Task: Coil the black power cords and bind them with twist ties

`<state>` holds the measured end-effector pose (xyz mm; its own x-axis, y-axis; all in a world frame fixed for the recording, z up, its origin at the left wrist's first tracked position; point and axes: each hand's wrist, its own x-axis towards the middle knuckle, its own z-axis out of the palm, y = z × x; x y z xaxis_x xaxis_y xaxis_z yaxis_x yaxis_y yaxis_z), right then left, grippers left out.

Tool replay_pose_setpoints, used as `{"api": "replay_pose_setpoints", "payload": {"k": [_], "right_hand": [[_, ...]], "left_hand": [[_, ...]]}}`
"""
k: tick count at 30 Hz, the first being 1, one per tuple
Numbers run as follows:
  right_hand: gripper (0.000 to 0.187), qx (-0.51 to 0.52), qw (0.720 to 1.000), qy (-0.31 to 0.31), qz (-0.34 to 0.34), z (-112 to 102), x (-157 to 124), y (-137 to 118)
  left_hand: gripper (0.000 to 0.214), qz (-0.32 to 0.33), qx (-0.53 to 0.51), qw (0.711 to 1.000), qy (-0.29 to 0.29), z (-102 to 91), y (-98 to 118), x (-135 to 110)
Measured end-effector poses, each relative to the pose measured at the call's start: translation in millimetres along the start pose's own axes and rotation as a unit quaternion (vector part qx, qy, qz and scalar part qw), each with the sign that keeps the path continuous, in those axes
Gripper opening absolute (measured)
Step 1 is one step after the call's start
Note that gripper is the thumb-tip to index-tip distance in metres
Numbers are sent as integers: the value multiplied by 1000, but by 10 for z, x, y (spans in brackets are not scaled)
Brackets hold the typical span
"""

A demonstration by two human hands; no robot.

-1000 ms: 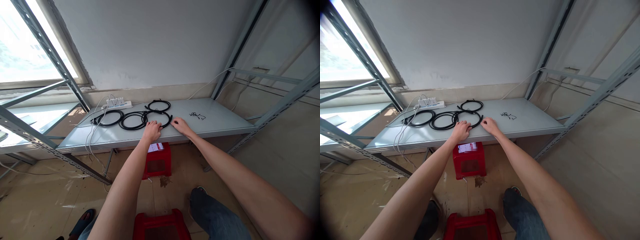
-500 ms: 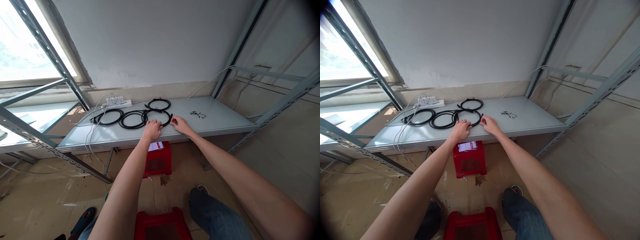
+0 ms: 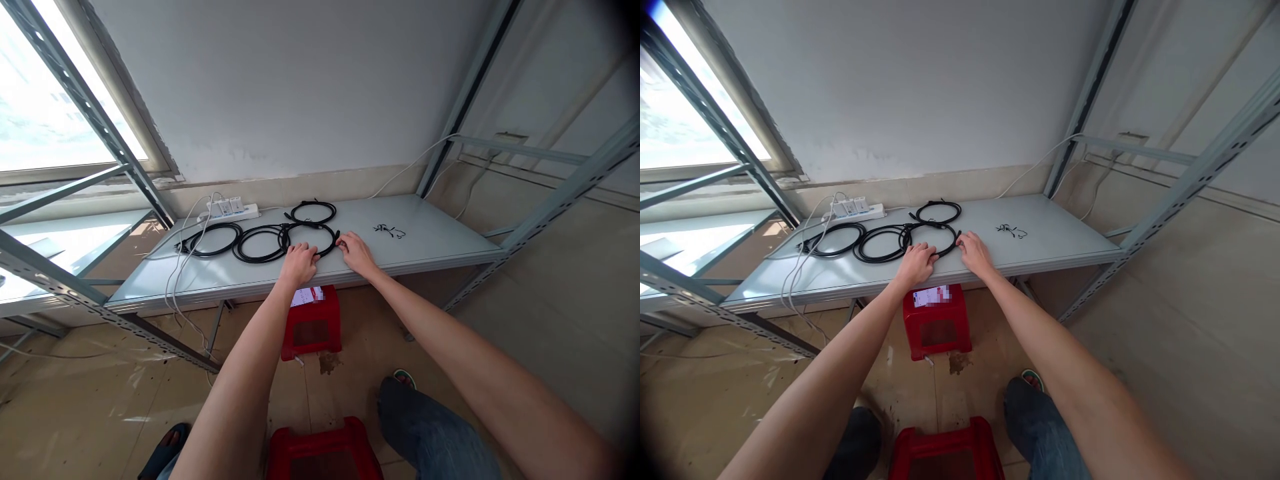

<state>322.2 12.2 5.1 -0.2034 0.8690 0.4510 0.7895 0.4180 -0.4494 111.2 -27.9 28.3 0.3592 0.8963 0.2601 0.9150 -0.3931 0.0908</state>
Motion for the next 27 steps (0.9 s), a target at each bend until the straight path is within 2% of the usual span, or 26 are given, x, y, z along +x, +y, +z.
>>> {"api": "replay_pose_setpoints", "payload": {"k": [10,23,27], "right_hand": [[23,-13,999,39,-2,22,-16,2],[22,-37,998,24,46,5,-14,-17],[18,-38,997,35,52,16,-10,11]], "left_hand": [[25,-3,-1,1000,-4,-47,23,-21],[26,-1,-2,1000,-4,-55,33,-31],[25,4,1,1000,2,-26,16,-23]]}}
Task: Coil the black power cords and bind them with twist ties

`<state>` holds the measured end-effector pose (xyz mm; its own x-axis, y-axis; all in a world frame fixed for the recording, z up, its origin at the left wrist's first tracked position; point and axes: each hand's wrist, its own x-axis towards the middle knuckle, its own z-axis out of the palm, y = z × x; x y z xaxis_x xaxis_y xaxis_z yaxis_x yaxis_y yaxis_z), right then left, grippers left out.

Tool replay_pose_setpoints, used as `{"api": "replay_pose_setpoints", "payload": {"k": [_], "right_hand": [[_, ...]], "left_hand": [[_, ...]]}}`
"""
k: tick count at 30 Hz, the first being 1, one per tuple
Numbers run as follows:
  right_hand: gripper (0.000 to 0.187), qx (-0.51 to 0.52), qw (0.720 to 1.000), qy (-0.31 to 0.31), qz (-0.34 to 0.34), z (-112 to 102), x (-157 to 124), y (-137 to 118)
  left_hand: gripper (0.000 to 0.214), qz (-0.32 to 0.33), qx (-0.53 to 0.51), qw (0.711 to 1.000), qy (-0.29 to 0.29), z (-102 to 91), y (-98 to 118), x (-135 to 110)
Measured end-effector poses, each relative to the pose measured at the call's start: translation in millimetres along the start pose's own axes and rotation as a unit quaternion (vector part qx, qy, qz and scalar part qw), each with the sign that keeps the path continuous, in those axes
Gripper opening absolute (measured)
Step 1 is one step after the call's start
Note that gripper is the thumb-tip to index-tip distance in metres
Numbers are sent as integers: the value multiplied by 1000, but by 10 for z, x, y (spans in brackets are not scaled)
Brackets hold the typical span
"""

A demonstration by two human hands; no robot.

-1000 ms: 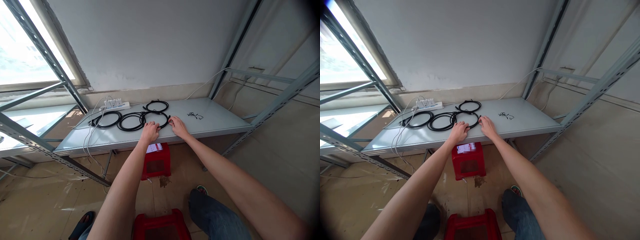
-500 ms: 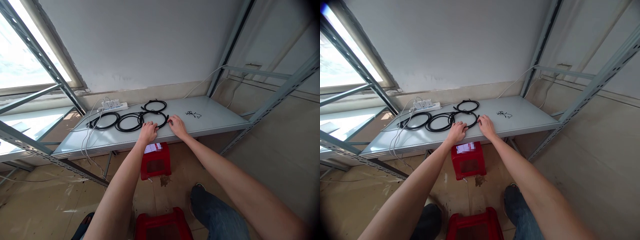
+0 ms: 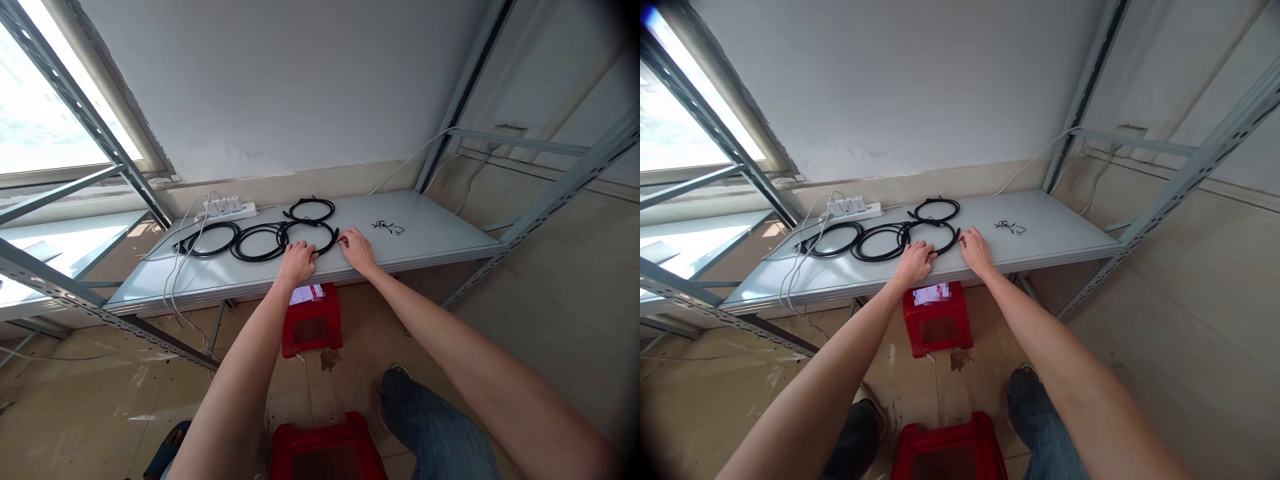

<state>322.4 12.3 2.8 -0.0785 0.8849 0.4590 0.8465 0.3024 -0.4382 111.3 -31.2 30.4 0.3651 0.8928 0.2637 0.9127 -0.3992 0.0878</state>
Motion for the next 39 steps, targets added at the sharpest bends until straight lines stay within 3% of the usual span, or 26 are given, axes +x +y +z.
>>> {"api": "replay_pose_setpoints", "payload": {"k": [19,28,34,39], "right_hand": [[24,70,997,-8,-24,-38,-5,13],[19,105,994,39,9,-39,10,29],[27,103,994,-40,9,-33,87,48],[18,125,988,-90,36,-26,129,73]], "left_hand": [[25,-6,-15,1000,2,21,-6,-4],[26,1,-1,1000,8,50,-28,14],[26,4,0,1000,8,52,-34,16],[26,8,0,1000,8,68,-48,25]]}}
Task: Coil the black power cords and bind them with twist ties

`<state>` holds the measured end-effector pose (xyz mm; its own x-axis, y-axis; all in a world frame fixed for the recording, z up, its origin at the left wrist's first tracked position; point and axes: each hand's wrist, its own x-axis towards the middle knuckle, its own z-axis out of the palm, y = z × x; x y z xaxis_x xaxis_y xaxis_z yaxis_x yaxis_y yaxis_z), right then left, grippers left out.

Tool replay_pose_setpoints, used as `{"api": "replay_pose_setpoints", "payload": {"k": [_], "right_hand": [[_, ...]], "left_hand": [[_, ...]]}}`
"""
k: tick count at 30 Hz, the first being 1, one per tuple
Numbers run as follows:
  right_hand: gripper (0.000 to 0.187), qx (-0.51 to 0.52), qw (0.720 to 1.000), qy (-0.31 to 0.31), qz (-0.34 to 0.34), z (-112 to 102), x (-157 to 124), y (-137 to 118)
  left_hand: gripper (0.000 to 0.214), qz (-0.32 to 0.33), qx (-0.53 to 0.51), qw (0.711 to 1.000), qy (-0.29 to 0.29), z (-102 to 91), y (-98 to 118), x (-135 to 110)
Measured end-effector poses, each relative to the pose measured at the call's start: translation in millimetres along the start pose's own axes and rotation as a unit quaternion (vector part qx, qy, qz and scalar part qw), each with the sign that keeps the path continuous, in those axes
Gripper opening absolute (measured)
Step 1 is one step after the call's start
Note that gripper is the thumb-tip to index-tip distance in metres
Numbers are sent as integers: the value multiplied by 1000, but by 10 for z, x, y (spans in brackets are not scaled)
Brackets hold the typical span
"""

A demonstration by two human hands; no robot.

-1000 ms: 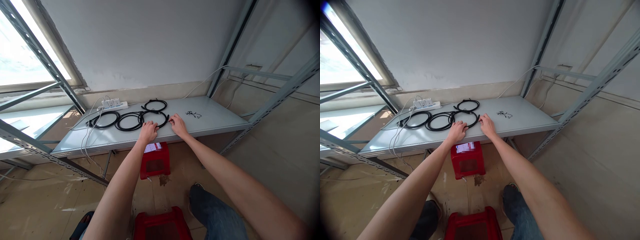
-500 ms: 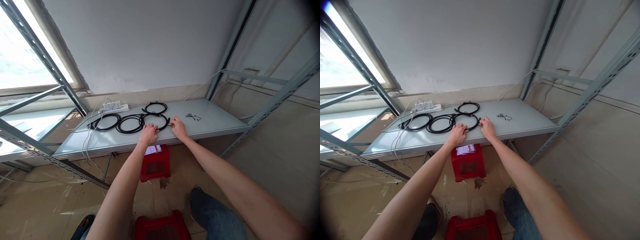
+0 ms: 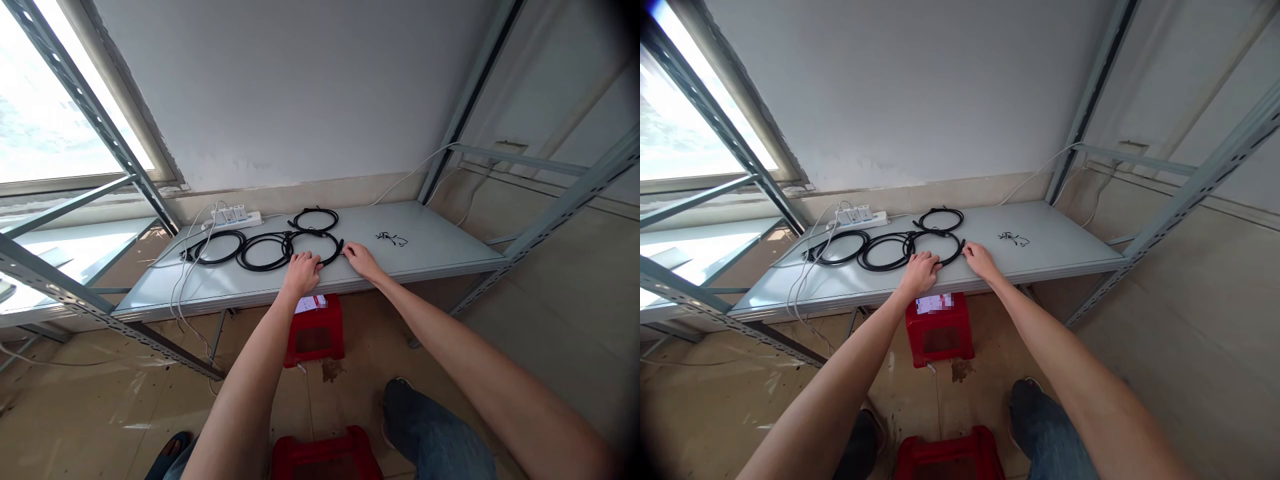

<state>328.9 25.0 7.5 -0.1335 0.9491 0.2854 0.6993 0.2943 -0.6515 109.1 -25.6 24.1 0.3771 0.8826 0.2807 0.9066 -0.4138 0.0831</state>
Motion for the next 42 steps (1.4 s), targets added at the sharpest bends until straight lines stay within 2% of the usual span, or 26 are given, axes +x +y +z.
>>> {"api": "replay_pose_setpoints", "payload": {"k": [4,9,12,15,20,23,26,29,31,34,38,42], "right_hand": [[13,23,999,-26,26,-40,68,40],[14,70,996,-54,4,-97,79,90],[11,64,998,-18,-25,-90,12,88],[8,37,996,25,-83,-74,-60,55],[9,-13,989,41,-139,-70,-125,-8],[9,-74,987,54,-135,-43,-164,-29],[11,-151,980,91,-97,0,-204,-44],[11,-171,977,107,-73,12,-225,-65],[8,-138,984,94,-60,-12,-218,-78],[5,-25,997,71,-28,-74,-164,-68],[14,147,986,54,59,-128,-31,29],[28,185,980,1,69,-175,54,111]], "left_hand": [[26,1,-1,1000,-5,-19,0,5],[24,2,-2,1000,-8,-13,1,14],[25,4,-6,1000,-3,8,-7,15],[26,8,-9,1000,0,14,-13,12],[26,6,-1,1000,-5,-9,-3,9],[27,9,5,1000,-10,-25,7,7],[28,18,14,1000,-6,-31,9,-1],[28,23,15,1000,0,-29,9,-15],[29,17,12,1000,0,-30,13,-24],[29,7,5,1000,-4,-39,22,-30],[28,8,-7,1000,-15,-51,23,-17],[29,8,-13,1000,-20,-46,12,-4]]}}
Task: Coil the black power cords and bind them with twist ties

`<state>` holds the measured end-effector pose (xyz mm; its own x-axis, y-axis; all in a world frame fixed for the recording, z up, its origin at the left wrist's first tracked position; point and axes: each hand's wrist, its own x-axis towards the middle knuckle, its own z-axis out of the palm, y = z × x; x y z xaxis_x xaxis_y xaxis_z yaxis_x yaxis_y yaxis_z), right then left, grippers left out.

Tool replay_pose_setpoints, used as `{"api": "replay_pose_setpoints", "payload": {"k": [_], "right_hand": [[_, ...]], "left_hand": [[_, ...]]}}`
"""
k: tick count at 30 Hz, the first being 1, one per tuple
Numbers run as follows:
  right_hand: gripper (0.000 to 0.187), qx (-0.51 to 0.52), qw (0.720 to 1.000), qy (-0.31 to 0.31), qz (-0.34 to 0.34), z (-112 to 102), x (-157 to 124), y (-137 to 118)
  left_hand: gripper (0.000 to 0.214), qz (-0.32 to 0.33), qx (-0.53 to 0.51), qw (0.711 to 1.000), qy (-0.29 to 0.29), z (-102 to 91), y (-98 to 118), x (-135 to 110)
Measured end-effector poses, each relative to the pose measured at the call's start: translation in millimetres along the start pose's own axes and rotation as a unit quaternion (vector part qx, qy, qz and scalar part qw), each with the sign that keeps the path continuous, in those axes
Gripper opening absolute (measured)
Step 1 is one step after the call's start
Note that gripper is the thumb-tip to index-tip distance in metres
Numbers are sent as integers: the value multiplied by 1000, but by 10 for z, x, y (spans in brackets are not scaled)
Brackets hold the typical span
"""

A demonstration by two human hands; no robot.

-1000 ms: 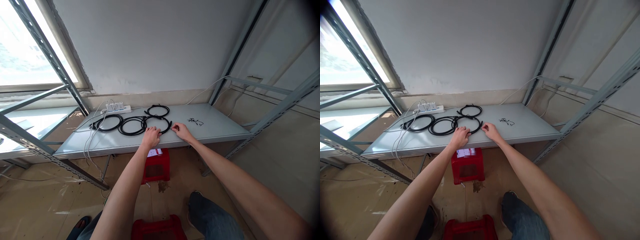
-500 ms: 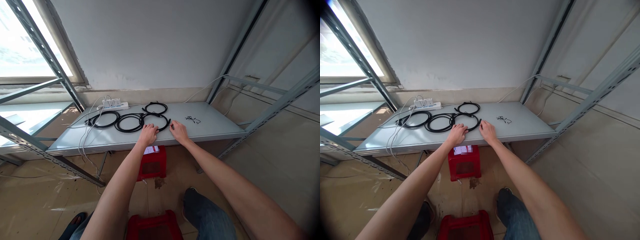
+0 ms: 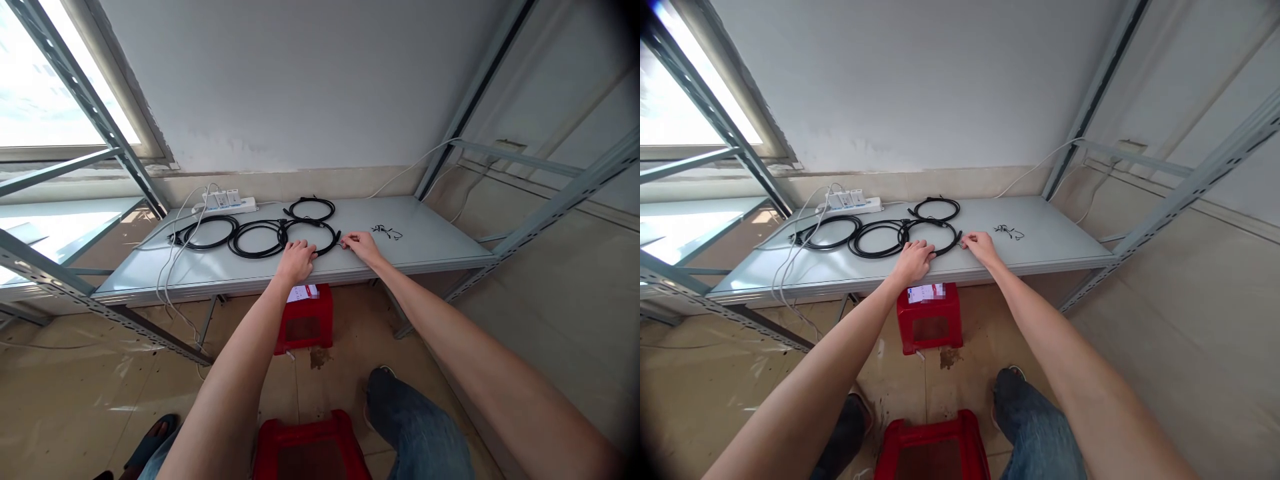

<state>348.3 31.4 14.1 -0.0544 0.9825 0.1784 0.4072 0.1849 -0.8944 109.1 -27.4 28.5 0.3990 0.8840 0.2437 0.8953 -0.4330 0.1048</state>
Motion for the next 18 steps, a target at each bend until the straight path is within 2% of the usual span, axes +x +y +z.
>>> {"api": "replay_pose_setpoints", "payload": {"k": [4,12,14,18], "right_hand": [[39,-30,996,-81,15,-92,6,-67],[35,-34,975,-183,119,-146,97,-269],[33,-26,973,-189,133,-139,123,-292],[29,-30,978,-163,129,-122,151,-273]], "left_hand": [[29,1,-1,1000,1,3,-5,-1],[29,2,20,1000,8,-1,9,-4],[29,3,24,1000,9,-4,11,-6],[29,3,19,1000,8,-9,11,-8]]}}
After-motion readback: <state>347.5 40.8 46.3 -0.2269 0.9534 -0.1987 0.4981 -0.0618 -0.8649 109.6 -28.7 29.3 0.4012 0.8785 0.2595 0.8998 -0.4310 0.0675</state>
